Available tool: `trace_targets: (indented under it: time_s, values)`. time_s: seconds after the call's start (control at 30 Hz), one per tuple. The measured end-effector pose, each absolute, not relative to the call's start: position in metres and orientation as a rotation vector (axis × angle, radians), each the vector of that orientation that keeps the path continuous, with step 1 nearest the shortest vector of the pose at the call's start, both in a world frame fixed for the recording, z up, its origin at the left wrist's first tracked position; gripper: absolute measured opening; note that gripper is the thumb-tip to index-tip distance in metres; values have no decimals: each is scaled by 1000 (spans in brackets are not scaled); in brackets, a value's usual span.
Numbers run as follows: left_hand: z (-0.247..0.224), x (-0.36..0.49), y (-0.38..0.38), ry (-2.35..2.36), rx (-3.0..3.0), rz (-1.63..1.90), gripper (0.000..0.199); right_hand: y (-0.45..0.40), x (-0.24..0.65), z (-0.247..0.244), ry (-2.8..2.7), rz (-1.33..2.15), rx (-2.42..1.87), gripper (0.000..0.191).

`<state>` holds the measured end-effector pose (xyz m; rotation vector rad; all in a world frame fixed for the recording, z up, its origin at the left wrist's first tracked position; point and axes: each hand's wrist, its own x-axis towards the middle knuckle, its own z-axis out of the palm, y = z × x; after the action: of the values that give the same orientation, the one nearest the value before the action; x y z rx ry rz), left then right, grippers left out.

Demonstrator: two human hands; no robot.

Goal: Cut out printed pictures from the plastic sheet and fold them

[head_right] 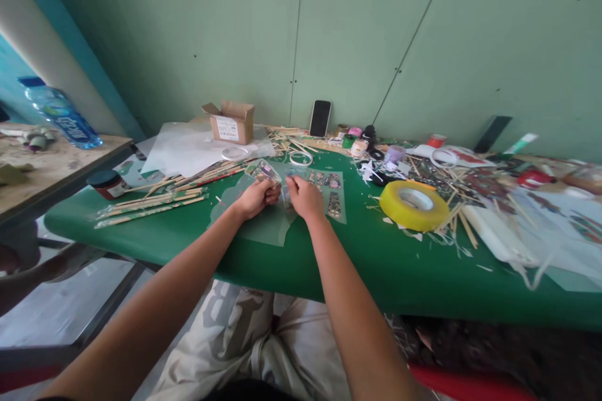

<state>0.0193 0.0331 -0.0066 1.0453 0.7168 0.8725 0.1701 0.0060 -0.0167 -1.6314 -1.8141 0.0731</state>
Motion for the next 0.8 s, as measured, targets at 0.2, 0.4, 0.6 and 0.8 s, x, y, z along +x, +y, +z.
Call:
trace_targets:
  time_s: [0.2, 0.4, 0.6, 0.8]
  values:
    - [-7, 19, 30, 707, 1062, 864, 25, 6, 174, -17, -1710, 93, -1552, 36]
    - [-8, 21, 32, 735, 1093, 868, 27, 4, 169, -20, -1751, 202, -1369, 38]
    - [-12, 23, 30, 776, 1170, 839, 24, 12, 170, -22, -1735, 285, -1272, 37]
    - [-15, 23, 29, 802, 1230, 815, 24, 12, 170, -23, -1712, 298, -1259, 35]
